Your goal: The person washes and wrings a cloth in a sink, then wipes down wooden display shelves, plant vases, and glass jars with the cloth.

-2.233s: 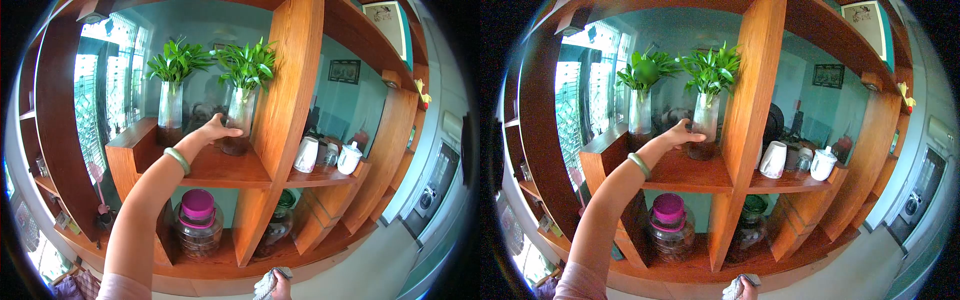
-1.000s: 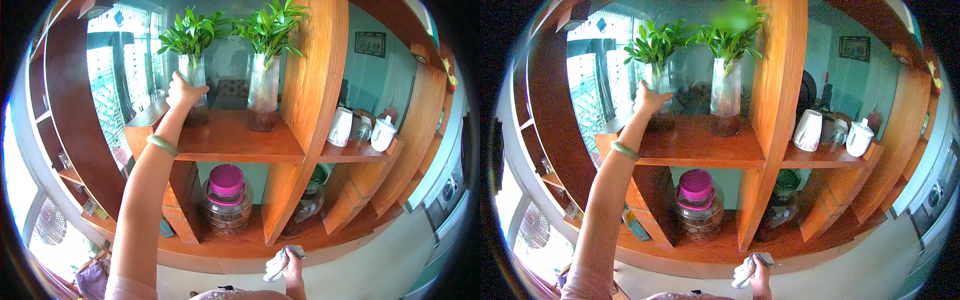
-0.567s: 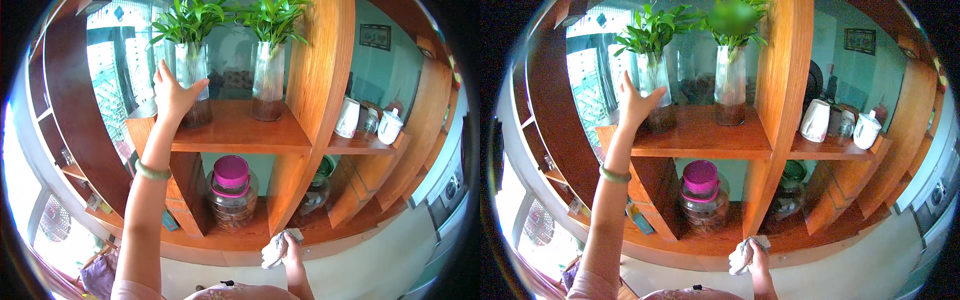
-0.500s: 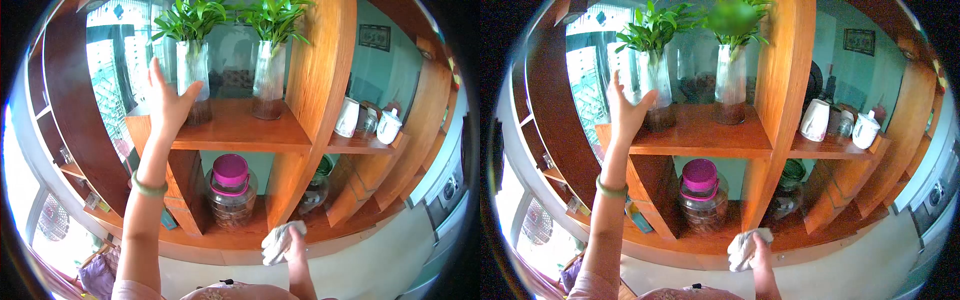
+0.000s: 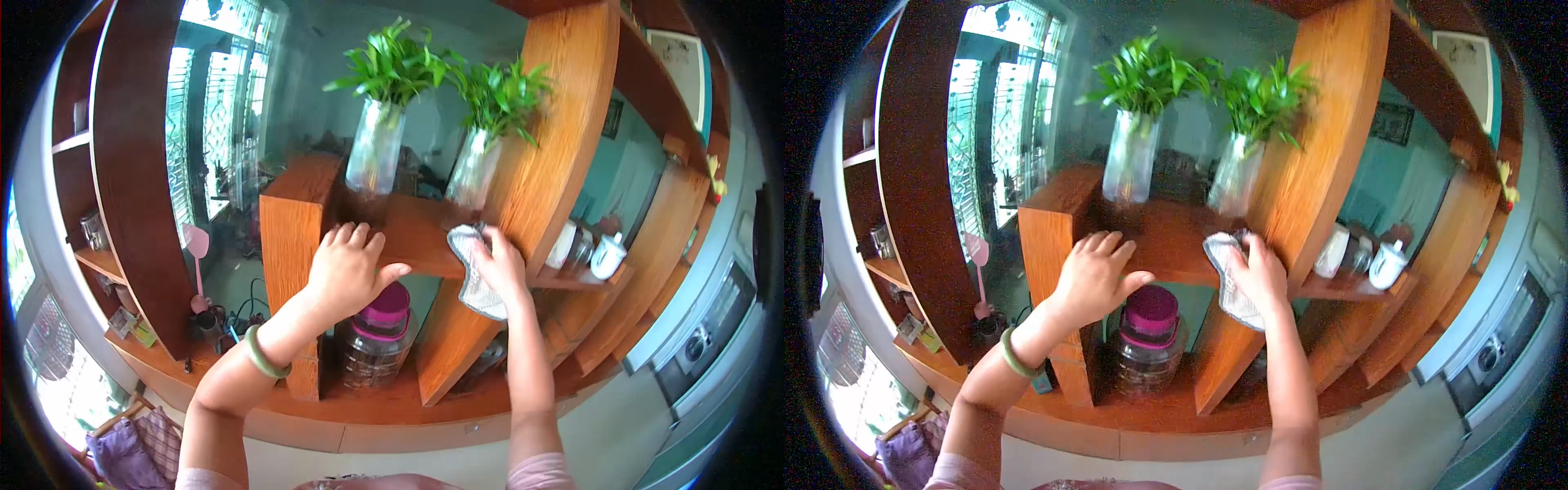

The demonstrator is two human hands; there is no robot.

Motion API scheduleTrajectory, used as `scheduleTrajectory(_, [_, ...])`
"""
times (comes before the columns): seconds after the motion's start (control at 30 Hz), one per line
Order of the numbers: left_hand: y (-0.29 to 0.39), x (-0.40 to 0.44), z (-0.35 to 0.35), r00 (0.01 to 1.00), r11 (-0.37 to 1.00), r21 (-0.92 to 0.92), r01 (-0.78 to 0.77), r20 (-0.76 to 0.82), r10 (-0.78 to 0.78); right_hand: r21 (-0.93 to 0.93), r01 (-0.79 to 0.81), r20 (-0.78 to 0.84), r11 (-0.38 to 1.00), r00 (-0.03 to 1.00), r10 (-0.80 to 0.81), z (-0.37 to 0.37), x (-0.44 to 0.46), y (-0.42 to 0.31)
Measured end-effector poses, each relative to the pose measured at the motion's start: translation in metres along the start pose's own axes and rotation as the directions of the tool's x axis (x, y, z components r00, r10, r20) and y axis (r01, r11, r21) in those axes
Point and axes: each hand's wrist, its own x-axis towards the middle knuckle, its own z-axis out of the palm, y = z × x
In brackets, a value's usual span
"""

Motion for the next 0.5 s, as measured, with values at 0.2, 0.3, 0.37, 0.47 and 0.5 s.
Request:
scheduleTrajectory(0.2, [-0.009, 0.018, 0.017, 0.995, 0.989, 0.108, 0.096, -0.037, -0.093, -0.105, 0.005, 0.100, 0.995, 0.995, 0.005, -0.005, 0.001, -0.006])
scheduleTrajectory(0.3, [-0.012, 0.013, 0.020, 0.992, 0.991, 0.072, 0.111, -0.071, -0.106, -0.089, -0.001, 0.199, 0.996, 0.980, 0.019, -0.004, 0.004, -0.015])
scheduleTrajectory(0.37, [-0.013, 0.011, 0.025, 0.990, 0.993, 0.038, 0.116, -0.088, -0.112, -0.086, 0.010, 0.291, 0.996, 0.957, 0.015, 0.006, 0.009, -0.022])
scheduleTrajectory(0.47, [-0.012, 0.010, 0.039, 0.967, 0.985, 0.050, 0.164, -0.207, -0.151, -0.089, 0.023, 0.316, 0.996, 0.949, 0.006, 0.011, 0.010, -0.051])
scheduleTrajectory(0.5, [-0.011, 0.009, 0.040, 0.965, 0.981, 0.054, 0.189, -0.196, -0.175, -0.092, 0.049, 0.316, 0.995, 0.948, -0.017, 0.015, 0.010, -0.055])
